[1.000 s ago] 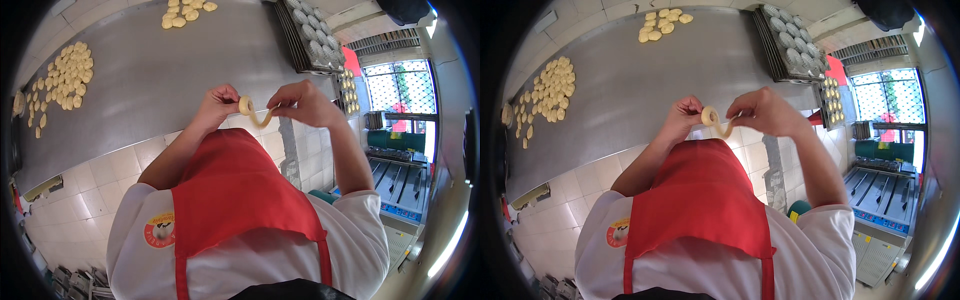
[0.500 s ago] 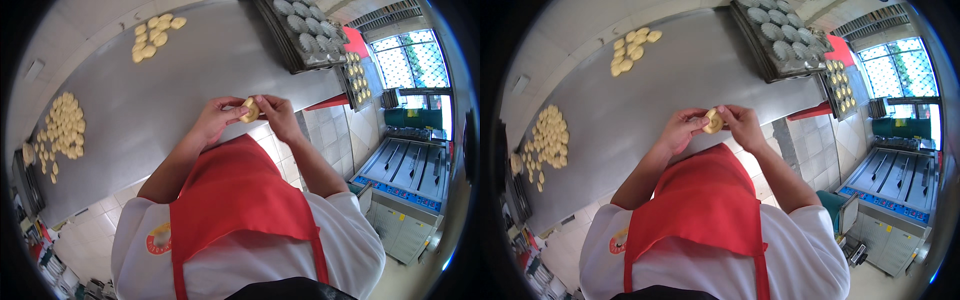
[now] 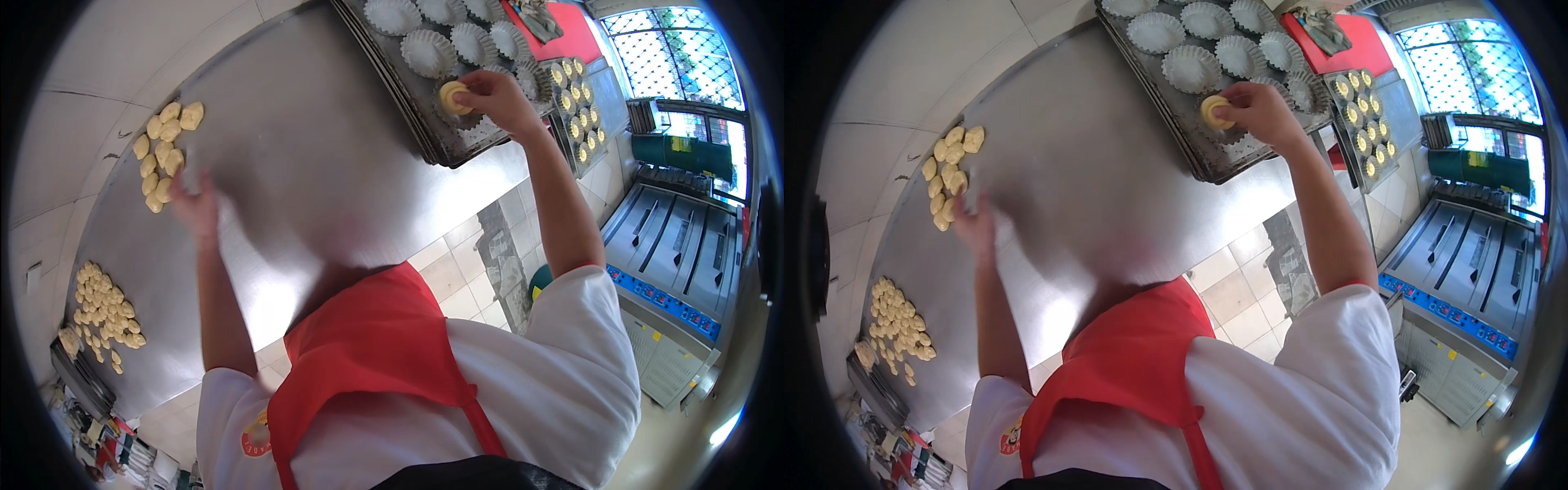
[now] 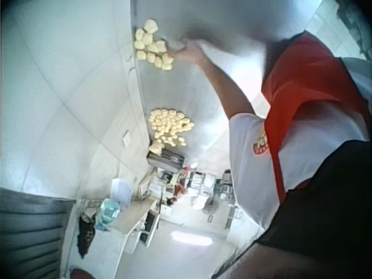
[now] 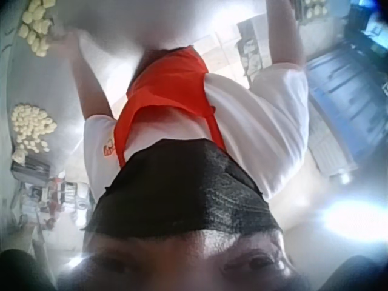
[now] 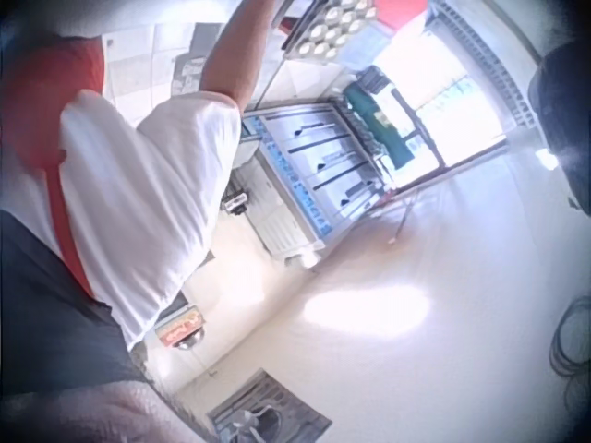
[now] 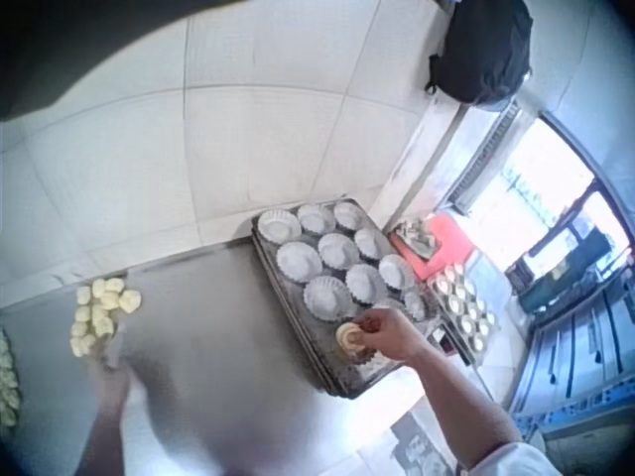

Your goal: The person rolls small pieces of dough into long strips by hand on a metal table, curls them into spiral shapes, and places each one into a paper cupcake liner on a baking tray.

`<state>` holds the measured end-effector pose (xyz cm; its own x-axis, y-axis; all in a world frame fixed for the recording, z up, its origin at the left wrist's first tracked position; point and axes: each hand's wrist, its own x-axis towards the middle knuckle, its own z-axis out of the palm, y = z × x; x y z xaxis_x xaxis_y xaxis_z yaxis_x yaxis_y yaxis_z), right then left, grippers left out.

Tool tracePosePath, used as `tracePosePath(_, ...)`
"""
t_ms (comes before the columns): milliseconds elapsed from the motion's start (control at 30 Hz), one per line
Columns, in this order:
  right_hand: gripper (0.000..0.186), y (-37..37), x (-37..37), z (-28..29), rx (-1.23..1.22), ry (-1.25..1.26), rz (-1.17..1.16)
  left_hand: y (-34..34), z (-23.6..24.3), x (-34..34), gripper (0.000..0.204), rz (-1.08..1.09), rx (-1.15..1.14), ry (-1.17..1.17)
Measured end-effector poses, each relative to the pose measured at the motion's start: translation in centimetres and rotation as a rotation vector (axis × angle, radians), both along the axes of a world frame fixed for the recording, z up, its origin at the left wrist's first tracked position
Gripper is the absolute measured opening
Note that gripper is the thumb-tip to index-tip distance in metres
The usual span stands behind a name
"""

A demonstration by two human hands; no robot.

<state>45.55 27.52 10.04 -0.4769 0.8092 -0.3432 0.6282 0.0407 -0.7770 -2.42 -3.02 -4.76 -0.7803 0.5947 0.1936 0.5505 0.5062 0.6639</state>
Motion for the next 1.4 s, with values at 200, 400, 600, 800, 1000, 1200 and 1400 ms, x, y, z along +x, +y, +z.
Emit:
tracePosePath(200, 0.034, -3.1, -3.7, 2.7, 0.535, -0.537, 0.138, -5.3, -3.6, -13.7, 0.081, 0.350, -0.294, -0.015)
tracePosePath(400, 0.028, -15.0, -5.9, 5.0, 0.628, -0.162, -0.085, -8.4, -0.7, -13.4, 0.062, 0.383, 0.130, -0.529)
tracePosePath(600, 0.029, -33.9, -16.6, -0.9, 0.263, 0.367, 0.192, -14.8, 9.0, 0.3, 0.024, -0.099, 0.307, -0.219)
tracePosePath(800, 0.048, -38.9, -19.2, -2.9, 0.231, 0.433, 0.418, -19.3, 8.1, 10.3, 0.039, -0.590, 0.385, -0.861)
tracePosePath(1000, 0.069, -43.9, -12.5, -15.1, 0.689, -0.154, 0.566, -25.5, 1.6, 14.1, 0.050, -0.384, 0.272, -0.492)
tracePosePath(1200, 0.097, -35.1, -24.6, -15.3, 0.786, -0.532, 0.501, -29.9, 2.8, 11.9, 0.051, -0.250, 0.329, -0.476)
tracePosePath(1400, 0.099, -27.7, -29.2, -17.3, 0.854, -0.462, 0.330, -23.5, 3.1, 16.0, 0.053, -0.345, 0.462, -0.349)
